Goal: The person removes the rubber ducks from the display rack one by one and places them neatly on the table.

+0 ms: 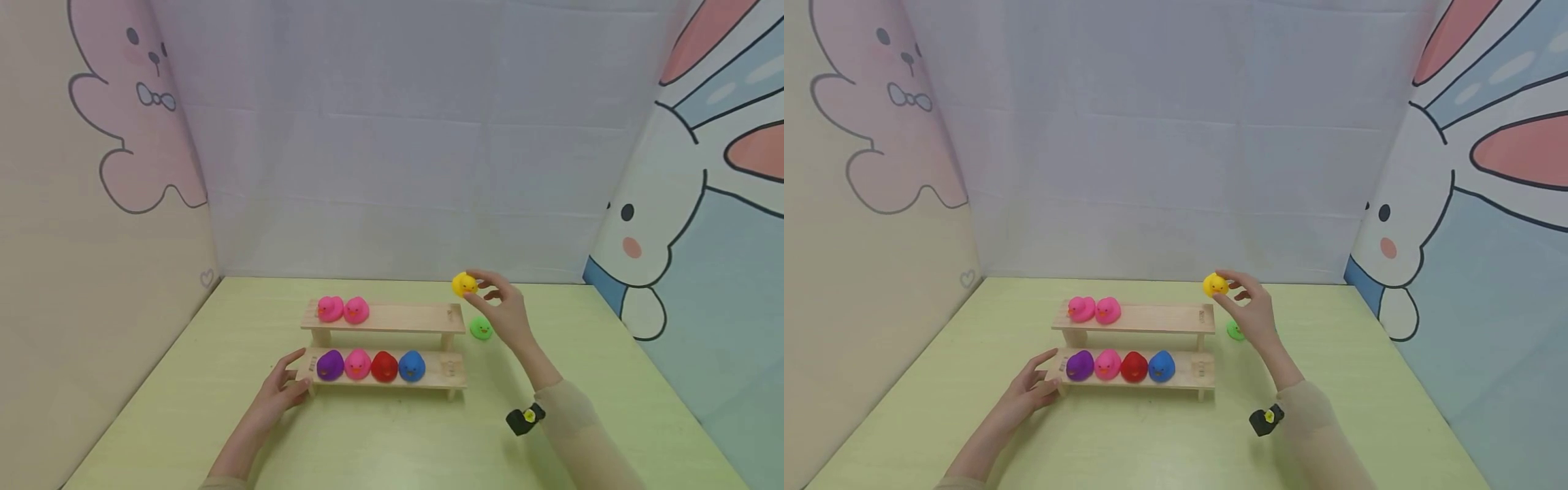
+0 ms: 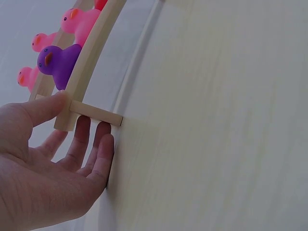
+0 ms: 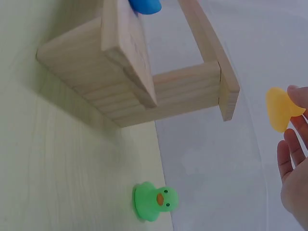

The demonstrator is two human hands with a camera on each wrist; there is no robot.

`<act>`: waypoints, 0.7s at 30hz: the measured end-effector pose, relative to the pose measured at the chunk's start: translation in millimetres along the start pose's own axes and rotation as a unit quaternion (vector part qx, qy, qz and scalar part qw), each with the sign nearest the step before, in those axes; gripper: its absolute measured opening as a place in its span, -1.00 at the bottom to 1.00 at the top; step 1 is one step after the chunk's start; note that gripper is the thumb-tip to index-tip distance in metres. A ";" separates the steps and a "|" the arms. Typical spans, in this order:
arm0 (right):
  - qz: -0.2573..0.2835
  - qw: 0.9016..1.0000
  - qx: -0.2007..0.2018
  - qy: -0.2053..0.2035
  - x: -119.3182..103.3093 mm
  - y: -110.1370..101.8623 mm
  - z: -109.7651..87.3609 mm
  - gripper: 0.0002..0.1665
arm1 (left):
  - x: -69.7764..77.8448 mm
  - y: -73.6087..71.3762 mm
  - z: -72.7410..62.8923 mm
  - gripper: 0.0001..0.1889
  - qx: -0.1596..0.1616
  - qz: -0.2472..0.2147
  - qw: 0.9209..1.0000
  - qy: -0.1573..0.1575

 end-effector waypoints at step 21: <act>-0.148 0.989 -0.005 -0.017 78.1 -48.9 -6.2 -0.54 | 2.9 -0.7 -3.7 -0.35 0.002 -0.002 1.000 0.000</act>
Point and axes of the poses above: each hand's wrist, its own z-axis towards the middle knuckle, its own y-axis out of the palm, x = y × z, the point moved 2 cm from there along z, towards the middle knuckle, and after that the axes turned 8 degrees about x, right-handed, at the moved point
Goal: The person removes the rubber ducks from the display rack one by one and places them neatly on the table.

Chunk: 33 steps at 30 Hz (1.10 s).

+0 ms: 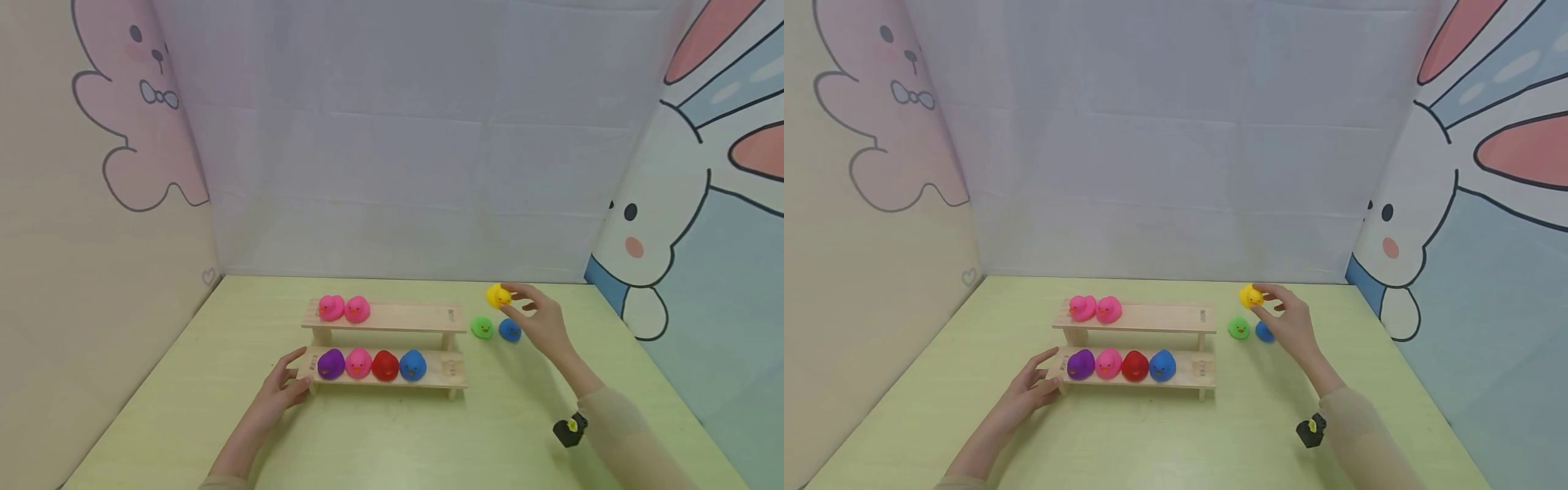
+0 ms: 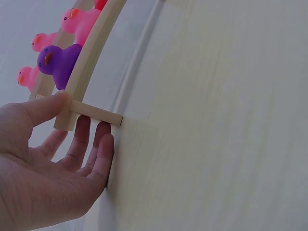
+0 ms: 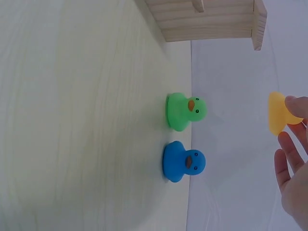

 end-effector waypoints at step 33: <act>-0.105 0.992 -0.065 0.017 58.8 -31.4 -10.5 -0.52 | -3.0 -0.5 1.9 -0.35 -0.002 0.003 1.000 -0.002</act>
Point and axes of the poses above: each hand's wrist, its own z-axis towards the middle knuckle, its own y-axis out of the palm, x = y × z, the point moved 2 cm from there along z, towards the middle knuckle, and after that the axes turned 8 degrees about x, right-handed, at the moved point
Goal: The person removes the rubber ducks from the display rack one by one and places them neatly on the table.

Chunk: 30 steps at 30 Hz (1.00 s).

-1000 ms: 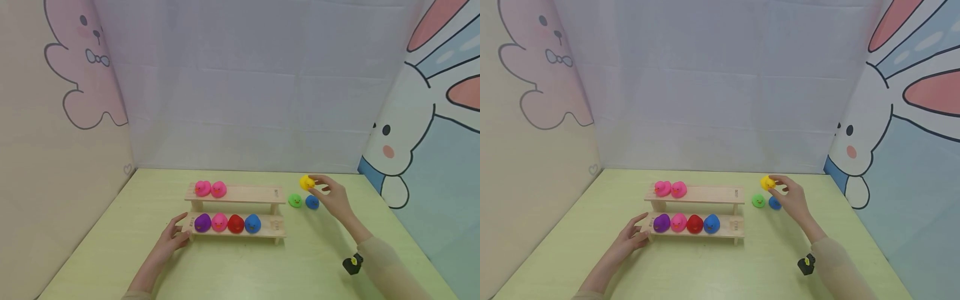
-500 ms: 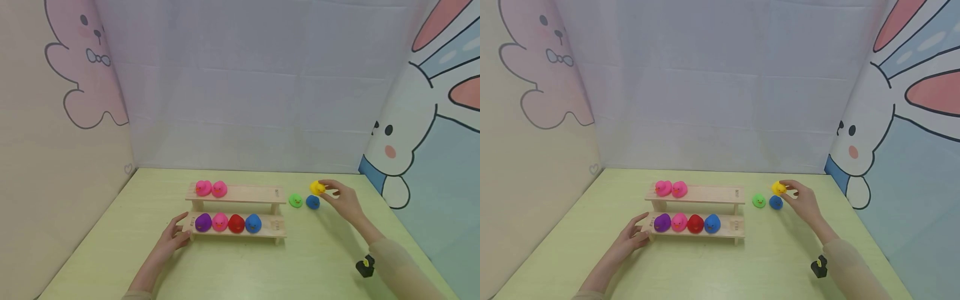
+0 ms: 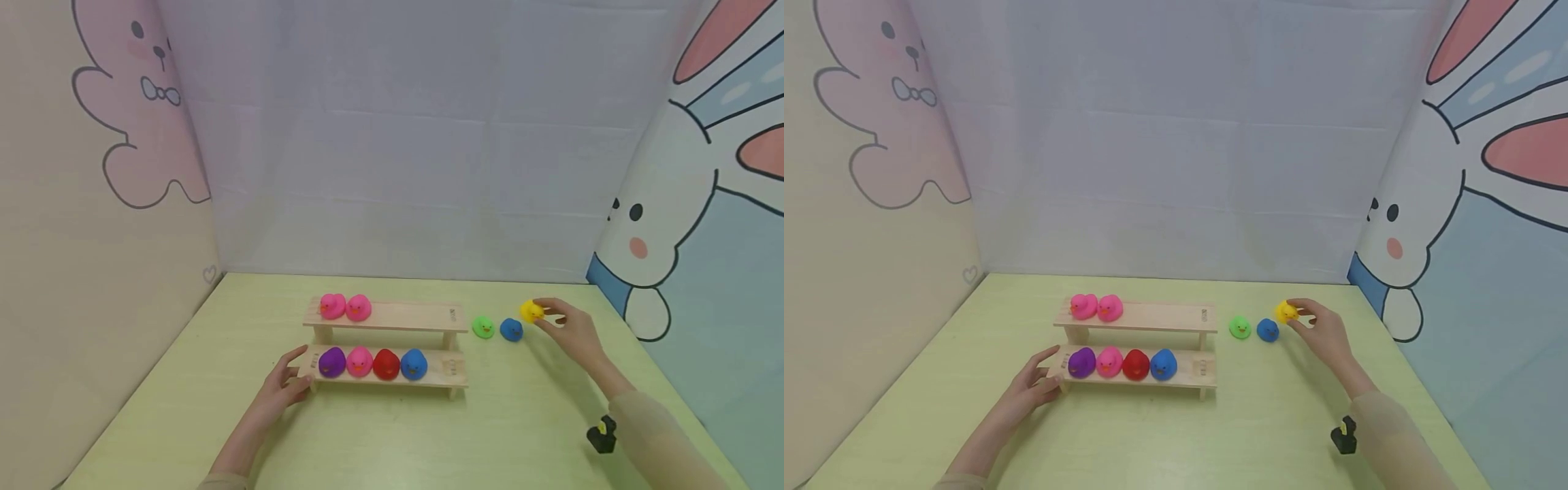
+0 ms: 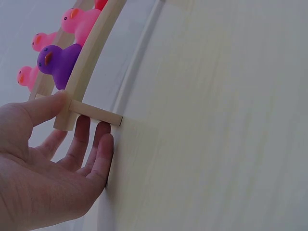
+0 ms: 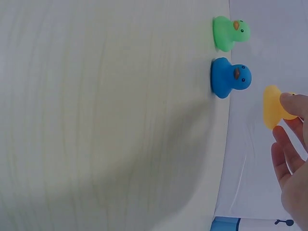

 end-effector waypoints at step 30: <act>-0.005 0.998 -0.042 0.039 32.7 9.3 -14.6 -0.56 | 0.5 -0.4 -0.1 -0.35 -0.008 0.005 1.000 0.008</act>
Point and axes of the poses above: each hand's wrist, its own z-axis towards the middle knuckle, its own y-axis out of the palm, x = y × z, the point moved 2 cm from there along z, towards the middle knuckle, and after that the axes turned 8 degrees about x, right-handed, at the moved point
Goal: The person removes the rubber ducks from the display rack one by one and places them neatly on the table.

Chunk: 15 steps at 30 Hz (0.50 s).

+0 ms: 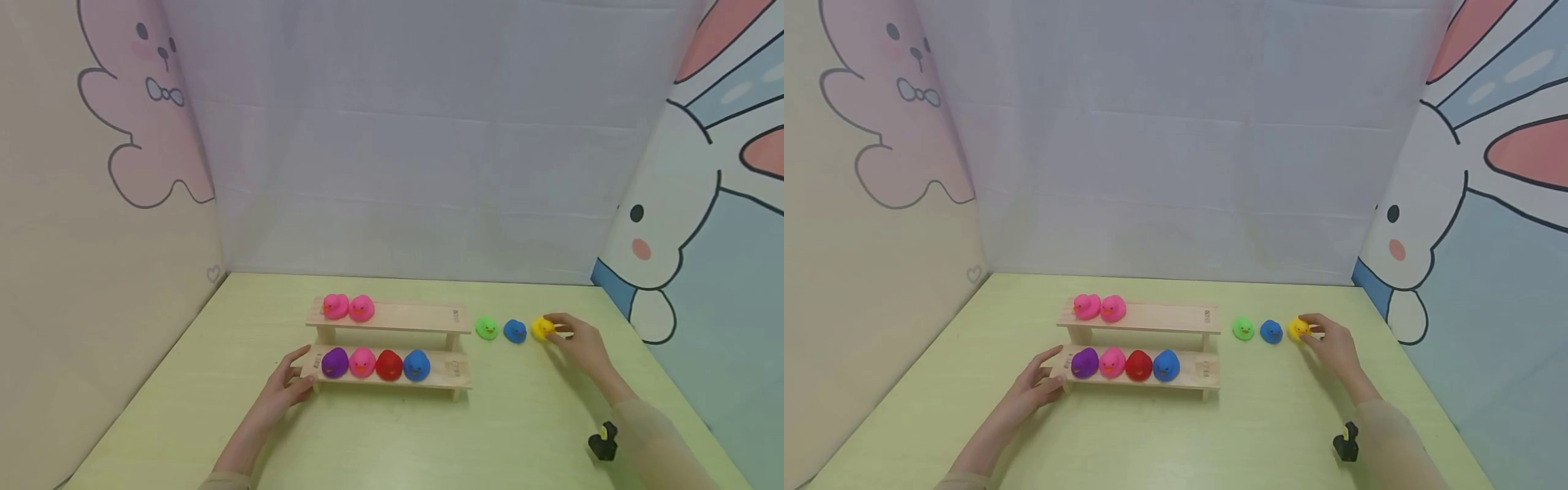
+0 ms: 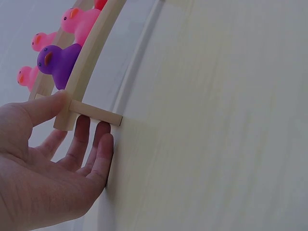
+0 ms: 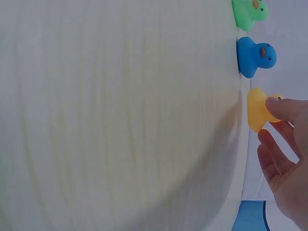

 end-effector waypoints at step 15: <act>0.003 0.998 -0.042 0.043 0.9 0.6 -7.4 -0.54 | -1.1 -0.4 1.9 -0.35 0.003 -0.006 1.000 0.002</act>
Point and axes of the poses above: each hand's wrist, its own z-axis towards the middle knuckle, its own y-axis out of the palm, x = y × z, the point moved 2 cm from there along z, towards the middle knuckle, and after that the axes turned 8 degrees about x, right-handed, at the moved point
